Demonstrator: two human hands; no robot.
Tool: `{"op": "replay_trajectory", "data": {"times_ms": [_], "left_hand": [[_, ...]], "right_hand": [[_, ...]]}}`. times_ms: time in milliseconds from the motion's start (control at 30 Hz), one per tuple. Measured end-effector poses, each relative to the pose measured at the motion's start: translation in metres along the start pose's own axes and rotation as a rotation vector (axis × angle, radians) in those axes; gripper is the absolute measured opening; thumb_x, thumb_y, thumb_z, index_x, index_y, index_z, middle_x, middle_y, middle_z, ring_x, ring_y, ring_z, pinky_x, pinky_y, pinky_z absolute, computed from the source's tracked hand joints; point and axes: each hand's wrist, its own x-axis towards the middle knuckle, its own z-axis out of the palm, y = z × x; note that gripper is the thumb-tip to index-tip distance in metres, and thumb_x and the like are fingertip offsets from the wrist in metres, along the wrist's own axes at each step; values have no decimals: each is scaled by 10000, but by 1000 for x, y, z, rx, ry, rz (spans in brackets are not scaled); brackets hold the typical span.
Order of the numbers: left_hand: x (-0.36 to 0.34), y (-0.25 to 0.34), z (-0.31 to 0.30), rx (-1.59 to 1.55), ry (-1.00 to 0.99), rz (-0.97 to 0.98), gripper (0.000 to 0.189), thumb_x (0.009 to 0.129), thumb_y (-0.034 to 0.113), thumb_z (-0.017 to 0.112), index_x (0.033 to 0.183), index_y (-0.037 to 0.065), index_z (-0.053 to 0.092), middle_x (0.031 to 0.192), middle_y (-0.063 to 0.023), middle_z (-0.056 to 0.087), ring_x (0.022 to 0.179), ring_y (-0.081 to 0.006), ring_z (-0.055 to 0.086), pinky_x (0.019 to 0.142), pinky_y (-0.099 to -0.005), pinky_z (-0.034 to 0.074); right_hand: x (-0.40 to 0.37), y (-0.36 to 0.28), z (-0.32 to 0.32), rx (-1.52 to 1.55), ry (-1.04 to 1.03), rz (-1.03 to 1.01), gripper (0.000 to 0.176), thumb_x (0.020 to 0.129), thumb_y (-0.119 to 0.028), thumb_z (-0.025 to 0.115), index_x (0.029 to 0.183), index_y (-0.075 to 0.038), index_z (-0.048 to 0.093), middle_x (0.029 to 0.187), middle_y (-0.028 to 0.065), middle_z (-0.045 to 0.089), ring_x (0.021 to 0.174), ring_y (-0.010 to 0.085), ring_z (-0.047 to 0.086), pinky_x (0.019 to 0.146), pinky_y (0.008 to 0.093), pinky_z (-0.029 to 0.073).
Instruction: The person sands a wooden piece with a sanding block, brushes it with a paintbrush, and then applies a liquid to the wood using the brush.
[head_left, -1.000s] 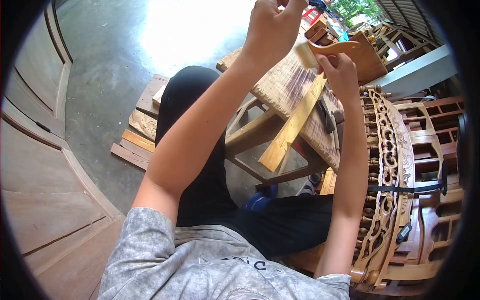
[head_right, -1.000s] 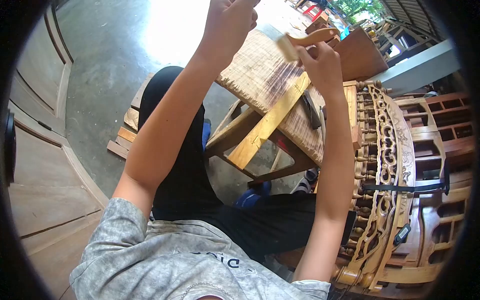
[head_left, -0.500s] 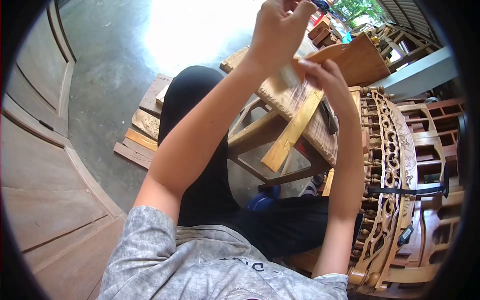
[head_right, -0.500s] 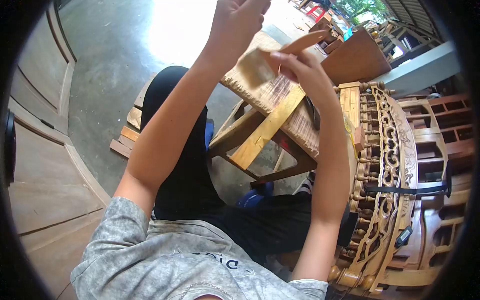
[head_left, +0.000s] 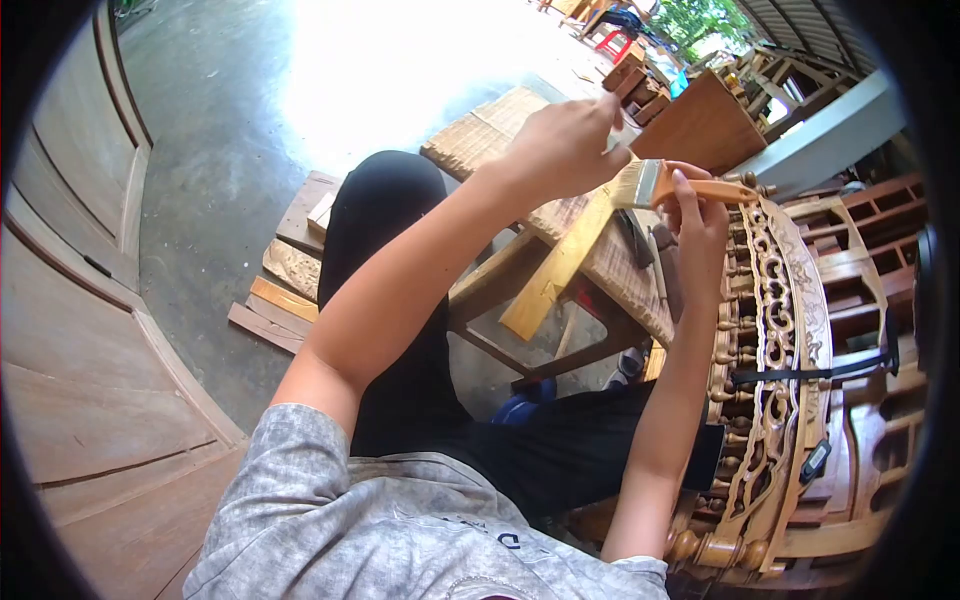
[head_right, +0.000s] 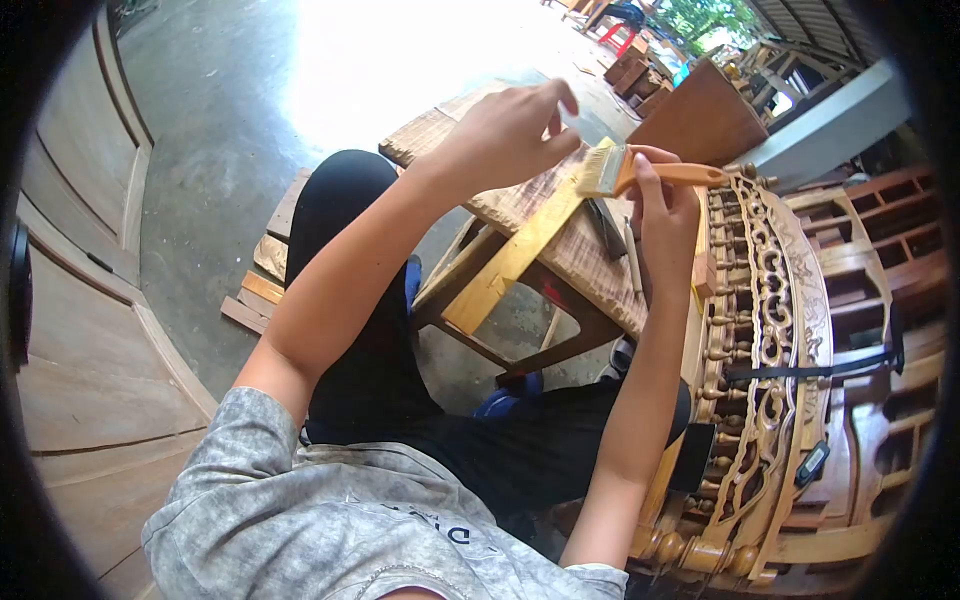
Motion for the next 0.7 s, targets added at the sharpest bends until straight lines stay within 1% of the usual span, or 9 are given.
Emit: {"op": "replay_trajectory", "data": {"times_ms": [33, 67, 133, 200, 300, 367, 500, 533, 700], "left_hand": [[0, 0, 5, 78, -70, 41, 397, 1005, 355, 630, 1207, 14, 632, 1034, -162, 747, 980, -323, 726, 927, -432, 553], [-3, -2, 7, 101, -198, 75, 482, 1030, 420, 614, 1251, -8, 642, 1190, -196, 705, 1165, -331, 666, 1033, -439, 509], [-8, -1, 12, 197, -364, 97, 542, 1032, 459, 614, 1286, -19, 641, 1267, -217, 666, 1248, -353, 611, 1082, -452, 476], [-8, -3, 19, 274, -550, 97, 643, 1037, 531, 585, 1335, -36, 634, 1370, -245, 604, 1331, -388, 542, 1153, -480, 424], [-8, 0, 28, 300, -708, 3, 714, 1026, 595, 560, 1322, -50, 633, 1399, -250, 594, 1351, -395, 534, 1167, -493, 410], [-10, 1, 34, 331, -732, 35, 771, 1006, 641, 558, 1312, -63, 632, 1417, -253, 586, 1373, -405, 520, 1170, -501, 404], [-15, 26, 24, 326, -785, -9, 868, 957, 708, 585, 1302, -88, 619, 1459, -267, 562, 1419, -432, 482, 1180, -512, 392], [-13, 22, 31, 341, -813, 7, 918, 939, 720, 604, 1339, -106, 586, 1502, -286, 521, 1436, -444, 464, 1195, -512, 382], [-19, 15, 44, 419, -759, 69, 935, 937, 694, 628, 1385, -123, 546, 1532, -295, 490, 1446, -456, 449, 1209, -500, 371]], "right_hand": [[1, 6, -4, 87, -27, 10, 245, 1057, -247, 639, 1162, -63, 765, 802, -13, 661, 614, 26, 489, 545, 208, 374], [5, 16, -6, 175, -52, 17, 252, 1059, -253, 635, 1165, -62, 762, 801, -11, 663, 612, 23, 487, 534, 205, 361], [2, 20, -11, 234, -113, 47, 285, 1066, -289, 624, 1161, -55, 755, 813, 4, 686, 603, 31, 498, 534, 206, 366], [1, 30, -9, 113, -143, 26, 275, 1057, -267, 652, 1164, -28, 737, 855, 20, 709, 686, 54, 584, 591, 225, 448], [-2, 40, -13, 35, -148, 0, 275, 1045, -243, 680, 1178, -5, 717, 910, 30, 730, 802, 85, 657, 648, 253, 507], [-1, 51, -19, 11, -157, -60, 283, 1043, -264, 686, 1174, -17, 724, 922, 36, 742, 817, 90, 665, 662, 273, 514], [-7, 55, -24, -244, 1, -188, 266, 1019, -264, 709, 1149, -34, 738, 916, 96, 771, 759, 157, 700, 675, 326, 538], [-6, 50, -28, -307, 45, -236, 264, 1014, -264, 714, 1147, -38, 740, 917, 110, 775, 748, 173, 707, 676, 336, 542], [-19, 25, -31, -205, 2, -251, 261, 1006, -258, 716, 1149, -41, 740, 921, 127, 772, 739, 205, 716, 693, 348, 554]]}}
